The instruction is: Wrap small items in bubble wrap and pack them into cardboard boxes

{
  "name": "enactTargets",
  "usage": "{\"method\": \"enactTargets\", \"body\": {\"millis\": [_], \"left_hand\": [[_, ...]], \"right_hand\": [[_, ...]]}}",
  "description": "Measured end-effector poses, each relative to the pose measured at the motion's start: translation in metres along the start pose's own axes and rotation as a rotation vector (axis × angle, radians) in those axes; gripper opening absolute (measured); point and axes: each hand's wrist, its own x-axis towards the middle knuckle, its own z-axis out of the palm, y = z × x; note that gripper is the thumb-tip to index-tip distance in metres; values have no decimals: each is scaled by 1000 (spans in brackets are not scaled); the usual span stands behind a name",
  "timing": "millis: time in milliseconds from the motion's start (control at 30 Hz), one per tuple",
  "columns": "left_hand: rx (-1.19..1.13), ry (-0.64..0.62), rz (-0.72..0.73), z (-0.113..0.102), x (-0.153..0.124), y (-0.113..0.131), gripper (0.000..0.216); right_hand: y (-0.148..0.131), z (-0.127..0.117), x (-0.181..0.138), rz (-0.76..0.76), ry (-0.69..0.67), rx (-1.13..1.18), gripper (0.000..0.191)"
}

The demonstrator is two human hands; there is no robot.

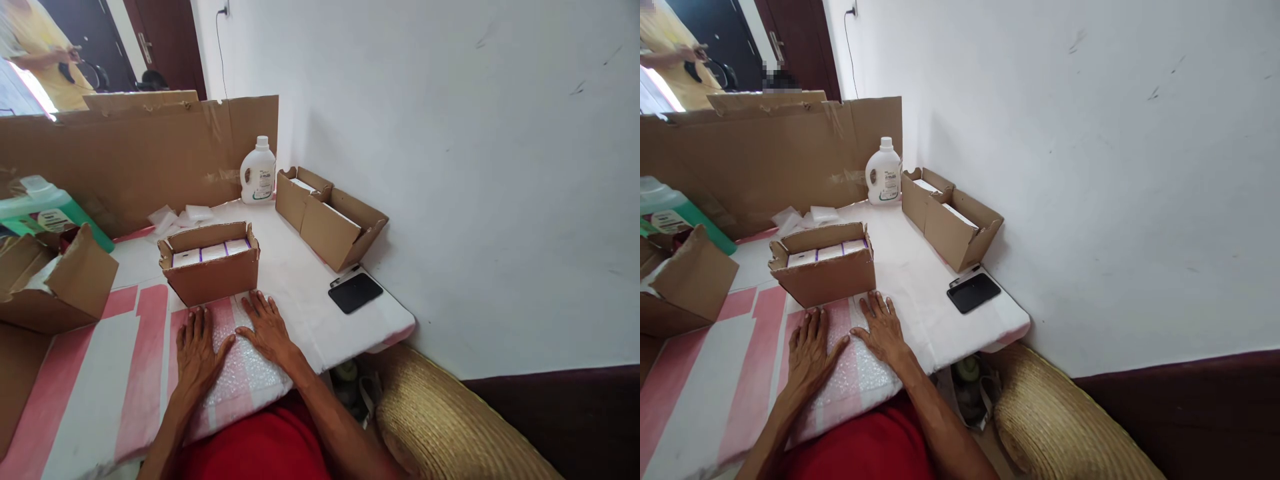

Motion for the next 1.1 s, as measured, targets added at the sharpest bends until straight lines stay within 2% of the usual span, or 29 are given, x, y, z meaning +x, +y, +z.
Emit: {"method": "enactTargets", "body": {"millis": [467,700,1100], "left_hand": [[22,-97,19,-9,3,1,87],[34,-81,44,-12,7,7,85],[63,-128,39,-12,8,8,87]], "right_hand": [[22,-7,-4,-94,-77,26,80],[21,-11,-2,-67,-71,97,82],[24,-11,-4,-61,-75,149,92]]}}
